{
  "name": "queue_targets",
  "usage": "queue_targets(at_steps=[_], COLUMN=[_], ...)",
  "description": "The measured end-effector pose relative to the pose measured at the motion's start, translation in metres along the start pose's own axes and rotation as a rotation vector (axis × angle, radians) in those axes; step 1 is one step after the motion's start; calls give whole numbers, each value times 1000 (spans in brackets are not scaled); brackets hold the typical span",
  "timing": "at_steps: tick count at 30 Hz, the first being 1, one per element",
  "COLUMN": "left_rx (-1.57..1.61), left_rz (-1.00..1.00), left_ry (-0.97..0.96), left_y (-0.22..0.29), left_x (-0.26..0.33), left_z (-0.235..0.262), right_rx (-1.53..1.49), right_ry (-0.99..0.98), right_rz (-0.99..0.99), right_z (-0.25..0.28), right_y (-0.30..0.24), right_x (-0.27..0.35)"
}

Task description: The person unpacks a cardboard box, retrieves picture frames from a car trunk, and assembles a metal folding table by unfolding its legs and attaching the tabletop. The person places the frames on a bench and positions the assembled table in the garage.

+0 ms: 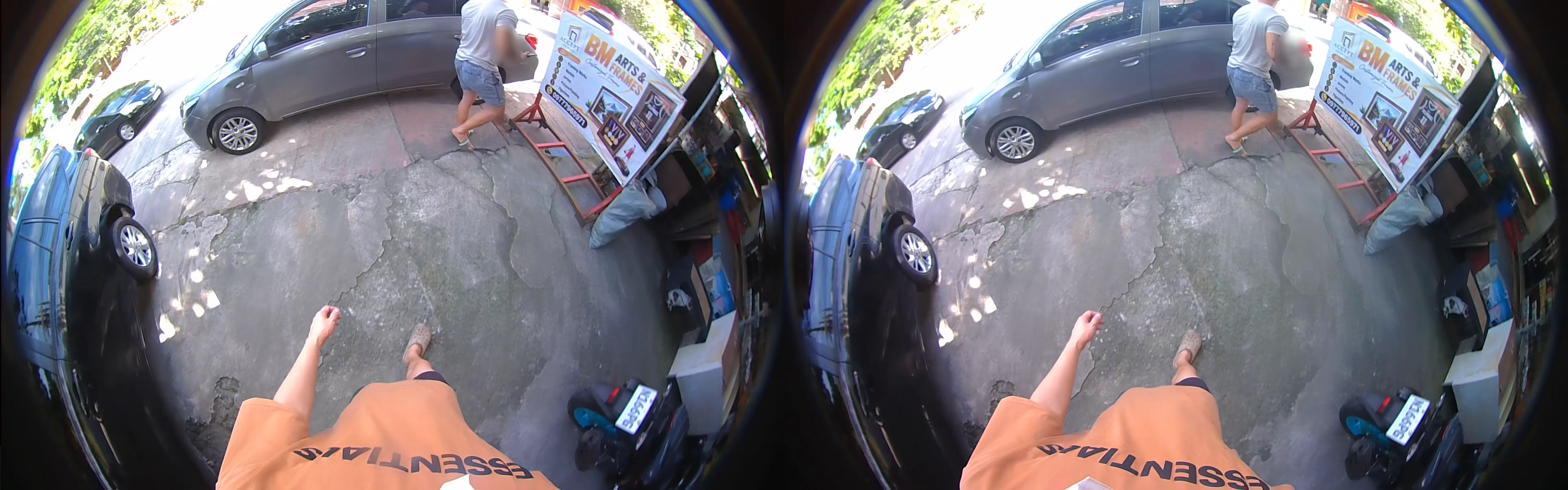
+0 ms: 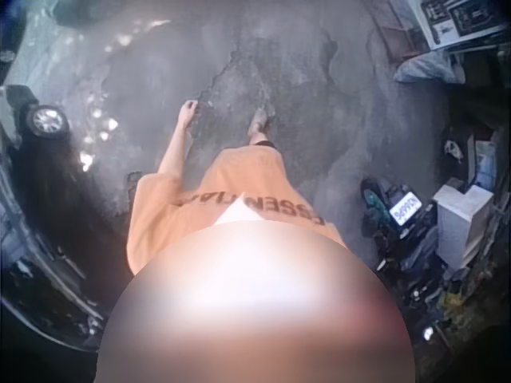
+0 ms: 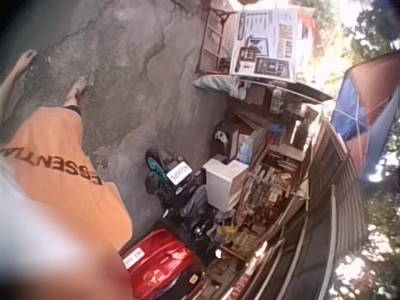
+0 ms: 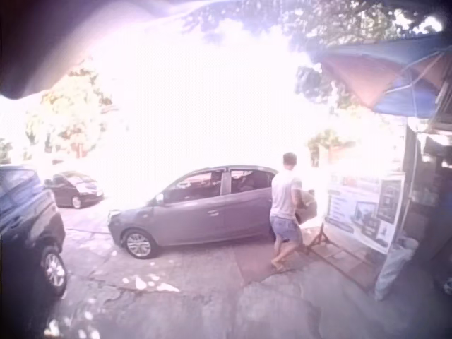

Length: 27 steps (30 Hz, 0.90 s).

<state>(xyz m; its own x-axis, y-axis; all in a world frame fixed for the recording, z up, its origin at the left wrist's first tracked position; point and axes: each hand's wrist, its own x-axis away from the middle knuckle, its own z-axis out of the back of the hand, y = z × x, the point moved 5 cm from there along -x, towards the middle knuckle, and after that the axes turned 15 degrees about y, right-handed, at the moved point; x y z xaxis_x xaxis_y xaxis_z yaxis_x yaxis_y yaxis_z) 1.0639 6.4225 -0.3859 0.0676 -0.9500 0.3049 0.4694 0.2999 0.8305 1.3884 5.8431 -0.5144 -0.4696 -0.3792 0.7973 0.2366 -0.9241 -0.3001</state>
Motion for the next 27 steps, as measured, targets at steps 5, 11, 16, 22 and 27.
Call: queue_targets(at_steps=[5,11,16,22,27], left_rx=[-309,-475,-498,-522,9], left_rz=[323,590,601,172,-82], left_ry=[-200,-496,-545,-219,-144], left_y=[-56,-61,2,202,449], left_x=[-25,-24,-174,-500,-692], left_z=[-92,-138,-198,-287,-352], right_rx=[-216,-492,-556,-584,-653], right_ry=[126,536,615,530,602], right_rz=[43,559,663,535,419], right_z=[154,421,516,527,570], right_y=[-211,-540,-700,-797,-852], right_x=[-162,-256,-320,-401,-473])
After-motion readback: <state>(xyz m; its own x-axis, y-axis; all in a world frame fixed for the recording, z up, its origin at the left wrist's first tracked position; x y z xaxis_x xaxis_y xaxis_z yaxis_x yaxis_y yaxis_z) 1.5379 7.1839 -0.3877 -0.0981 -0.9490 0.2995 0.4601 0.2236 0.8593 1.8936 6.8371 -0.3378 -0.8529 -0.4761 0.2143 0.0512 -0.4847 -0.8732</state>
